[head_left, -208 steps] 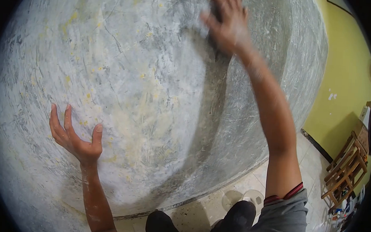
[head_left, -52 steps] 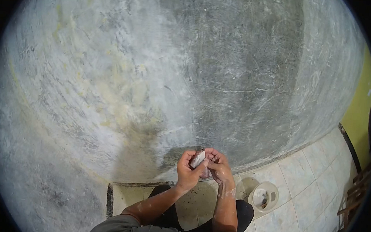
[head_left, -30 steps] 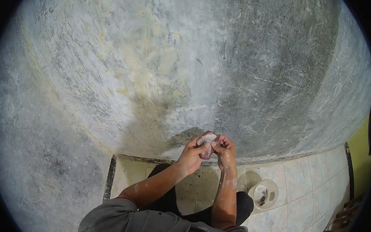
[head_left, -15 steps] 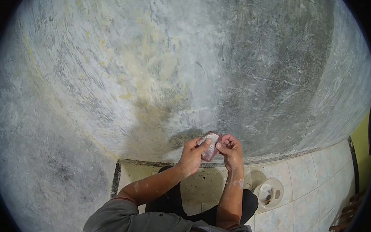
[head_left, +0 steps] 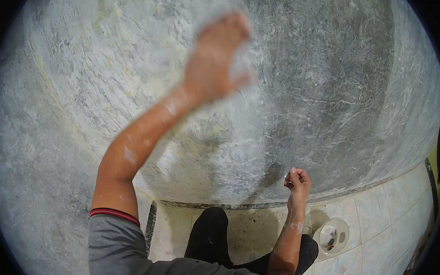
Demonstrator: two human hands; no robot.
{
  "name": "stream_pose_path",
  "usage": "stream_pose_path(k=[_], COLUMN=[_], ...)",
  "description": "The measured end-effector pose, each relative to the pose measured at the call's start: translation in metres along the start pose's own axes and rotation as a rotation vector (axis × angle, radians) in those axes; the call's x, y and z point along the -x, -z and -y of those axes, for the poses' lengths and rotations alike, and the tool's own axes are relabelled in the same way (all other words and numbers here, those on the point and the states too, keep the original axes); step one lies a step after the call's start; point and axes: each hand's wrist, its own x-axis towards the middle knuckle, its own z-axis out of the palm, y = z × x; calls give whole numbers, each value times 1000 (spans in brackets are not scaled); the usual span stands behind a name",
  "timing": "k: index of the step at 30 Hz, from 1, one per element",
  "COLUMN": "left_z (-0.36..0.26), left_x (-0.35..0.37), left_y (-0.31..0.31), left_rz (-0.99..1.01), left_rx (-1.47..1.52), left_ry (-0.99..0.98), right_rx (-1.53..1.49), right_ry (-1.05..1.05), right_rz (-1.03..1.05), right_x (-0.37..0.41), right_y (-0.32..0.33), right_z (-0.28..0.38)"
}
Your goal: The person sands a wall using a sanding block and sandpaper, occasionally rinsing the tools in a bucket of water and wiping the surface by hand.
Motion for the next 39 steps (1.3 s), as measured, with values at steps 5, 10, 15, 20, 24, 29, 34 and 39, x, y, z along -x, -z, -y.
stream_pose_path(k=[5, 10, 15, 20, 24, 29, 34, 39], left_z=[-8, 86, -8, 78, 67, 9, 79, 14], left_x=[16, -73, 32, -78, -80, 4, -82, 2], left_y=[-3, 40, 9, 50, 48, 21, 52, 7], left_rz=[309, 146, 566, 237, 81, 548, 126, 144], left_rx=[87, -195, 201, -223, -208, 104, -254, 46], left_ry=[-240, -31, -265, -127, -96, -320, -163, -99], right_rx=[63, 118, 125, 187, 251, 257, 431, 497], right_ry=[79, 64, 100, 36, 41, 84, 37, 4], right_rz=[-88, -118, -84, -34, -10, 4, 28, 58], right_x=[-5, -10, -12, -7, -2, -5, -4, -1], right_y=[14, 21, 18, 13, 8, 7, 17, 7], right_z=[-10, -18, -23, -45, -43, -48, -76, -68])
